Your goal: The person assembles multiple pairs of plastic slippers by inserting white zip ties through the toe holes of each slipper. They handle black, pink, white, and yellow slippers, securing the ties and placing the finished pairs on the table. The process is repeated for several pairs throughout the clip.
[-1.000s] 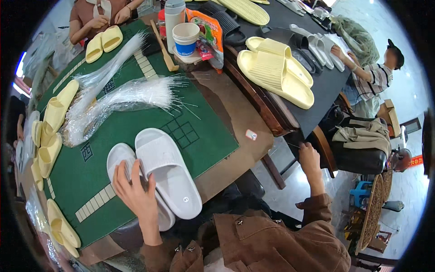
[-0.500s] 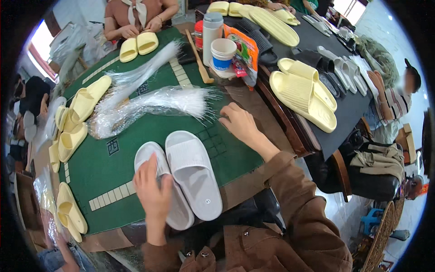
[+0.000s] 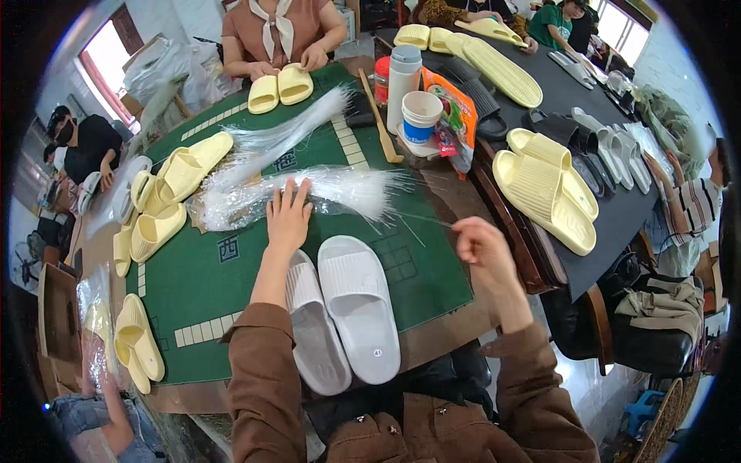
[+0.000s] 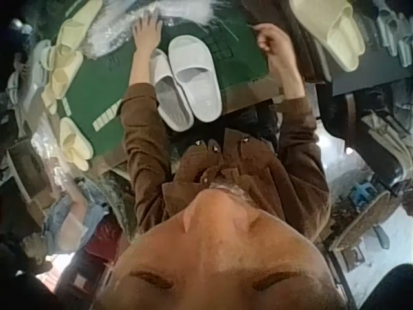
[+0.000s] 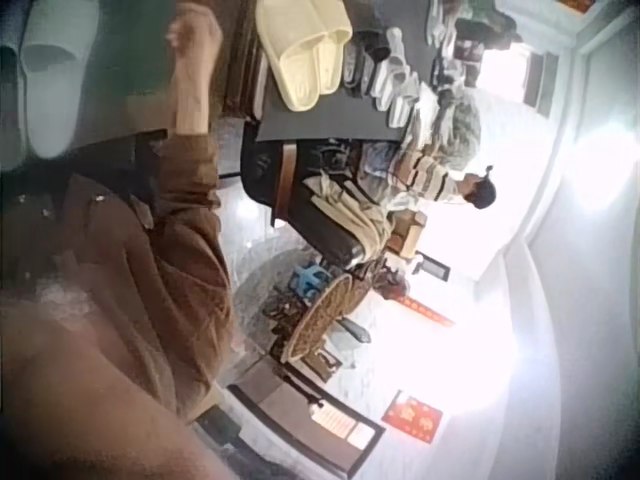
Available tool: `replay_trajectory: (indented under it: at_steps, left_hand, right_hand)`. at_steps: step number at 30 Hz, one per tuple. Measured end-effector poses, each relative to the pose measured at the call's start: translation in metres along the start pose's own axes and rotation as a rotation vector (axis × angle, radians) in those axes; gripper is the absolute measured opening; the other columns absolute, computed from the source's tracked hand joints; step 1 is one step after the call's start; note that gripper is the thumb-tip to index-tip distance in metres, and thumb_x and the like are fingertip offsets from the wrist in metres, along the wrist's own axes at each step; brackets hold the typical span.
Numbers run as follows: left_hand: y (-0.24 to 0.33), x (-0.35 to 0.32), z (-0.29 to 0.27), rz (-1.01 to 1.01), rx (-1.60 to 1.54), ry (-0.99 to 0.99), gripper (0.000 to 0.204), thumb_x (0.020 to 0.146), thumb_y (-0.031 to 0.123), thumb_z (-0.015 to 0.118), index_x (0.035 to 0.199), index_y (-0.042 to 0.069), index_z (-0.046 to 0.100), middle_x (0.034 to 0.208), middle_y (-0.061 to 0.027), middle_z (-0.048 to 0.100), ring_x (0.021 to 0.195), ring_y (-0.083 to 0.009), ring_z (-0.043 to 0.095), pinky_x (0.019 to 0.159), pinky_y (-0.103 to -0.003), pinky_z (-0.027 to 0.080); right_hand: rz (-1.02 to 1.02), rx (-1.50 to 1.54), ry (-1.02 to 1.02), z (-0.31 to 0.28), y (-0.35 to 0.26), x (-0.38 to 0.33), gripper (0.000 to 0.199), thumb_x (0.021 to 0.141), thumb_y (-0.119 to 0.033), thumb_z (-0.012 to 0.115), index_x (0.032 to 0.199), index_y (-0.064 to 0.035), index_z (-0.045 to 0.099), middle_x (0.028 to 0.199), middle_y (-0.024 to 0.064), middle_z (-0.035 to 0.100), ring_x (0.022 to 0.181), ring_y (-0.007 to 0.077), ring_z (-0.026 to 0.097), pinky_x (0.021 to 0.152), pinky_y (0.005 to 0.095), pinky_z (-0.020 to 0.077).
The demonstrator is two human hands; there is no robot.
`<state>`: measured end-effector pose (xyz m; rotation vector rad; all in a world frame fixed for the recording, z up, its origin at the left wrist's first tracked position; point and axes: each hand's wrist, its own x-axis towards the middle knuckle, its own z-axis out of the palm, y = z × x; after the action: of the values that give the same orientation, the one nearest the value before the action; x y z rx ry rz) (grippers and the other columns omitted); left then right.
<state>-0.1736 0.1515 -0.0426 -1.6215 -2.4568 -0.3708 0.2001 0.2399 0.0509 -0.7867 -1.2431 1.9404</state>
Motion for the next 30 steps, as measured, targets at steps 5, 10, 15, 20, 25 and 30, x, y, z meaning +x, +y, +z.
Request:
replay_trajectory:
  at_steps: [5, 10, 15, 20, 25, 30]
  left_hand:
    - [-0.003, -0.004, 0.004, -0.034, 0.014, 0.047, 0.053, 0.096, 0.032, 0.048, 0.146, 0.031, 0.032, 0.153, -0.0071, 0.029, 0.135, -0.0401, 0.033, 0.109, -0.056, 0.027]
    - [-0.001, 0.000, 0.009, -0.060, 0.041, 0.053, 0.053, 0.096, 0.033, 0.049, 0.146, 0.032, 0.032, 0.152, -0.0071, 0.030, 0.135, -0.0401, 0.033, 0.110, -0.056, 0.026]
    - [-0.013, -0.004, -0.008, -0.085, -0.051, -0.038, 0.057, 0.094, 0.035, 0.051, 0.147, 0.033, 0.029, 0.153, -0.0095, 0.028, 0.135, -0.0413, 0.032, 0.109, -0.057, 0.025]
    - [0.063, -0.029, -0.106, 0.114, -0.388, 0.286, 0.034, 0.083, 0.012, 0.065, 0.115, 0.001, 0.063, 0.126, -0.0178, 0.056, 0.116, -0.0358, 0.052, 0.099, -0.041, 0.040]
    - [0.170, -0.121, -0.196, 0.543, -1.140, -0.201, 0.062, 0.082, 0.020, 0.071, 0.137, 0.009, 0.046, 0.138, -0.0148, 0.047, 0.115, -0.0284, 0.054, 0.094, -0.037, 0.047]
    - [0.184, -0.186, -0.175, 0.486, -1.237, -0.168, 0.024, 0.086, 0.007, 0.064, 0.110, 0.004, 0.062, 0.099, -0.0117, 0.061, 0.086, -0.0288, 0.063, 0.073, -0.036, 0.052]
  right_hand:
    - [-0.355, 0.441, 0.260, -0.047, -0.041, -0.060, 0.013, 0.097, -0.010, 0.047, 0.102, -0.0010, 0.054, 0.062, -0.0049, 0.037, 0.048, 0.0026, 0.030, 0.040, 0.0152, 0.0249]
    - [-0.593, 0.546, 0.077, -0.077, -0.066, -0.098, 0.016, 0.097, -0.009, 0.048, 0.110, 0.0017, 0.048, 0.073, 0.0023, 0.045, 0.058, 0.0070, 0.042, 0.049, 0.0160, 0.0416]
    - [-0.329, 0.393, 0.030, -0.016, -0.062, -0.100, 0.034, 0.096, -0.020, 0.055, 0.117, 0.0044, 0.048, 0.104, 0.0129, 0.064, 0.083, 0.0149, 0.062, 0.066, 0.0209, 0.0506]
    - [-0.574, -0.214, 0.128, -0.005, -0.056, -0.121, 0.033, 0.094, -0.030, 0.058, 0.100, 0.0022, 0.058, 0.078, 0.0163, 0.068, 0.058, 0.0170, 0.061, 0.051, 0.0245, 0.0481]
    - [-0.583, -0.317, -0.191, 0.034, -0.064, -0.134, 0.024, 0.086, -0.021, 0.063, 0.073, -0.0013, 0.066, 0.074, 0.0103, 0.062, 0.054, 0.0126, 0.050, 0.047, 0.0221, 0.0373]
    - [-0.855, -0.189, -0.237, 0.028, -0.060, -0.146, 0.013, 0.082, -0.019, 0.070, 0.074, -0.0112, 0.062, 0.086, 0.0091, 0.054, 0.070, 0.0182, 0.052, 0.047, 0.0199, 0.0395]
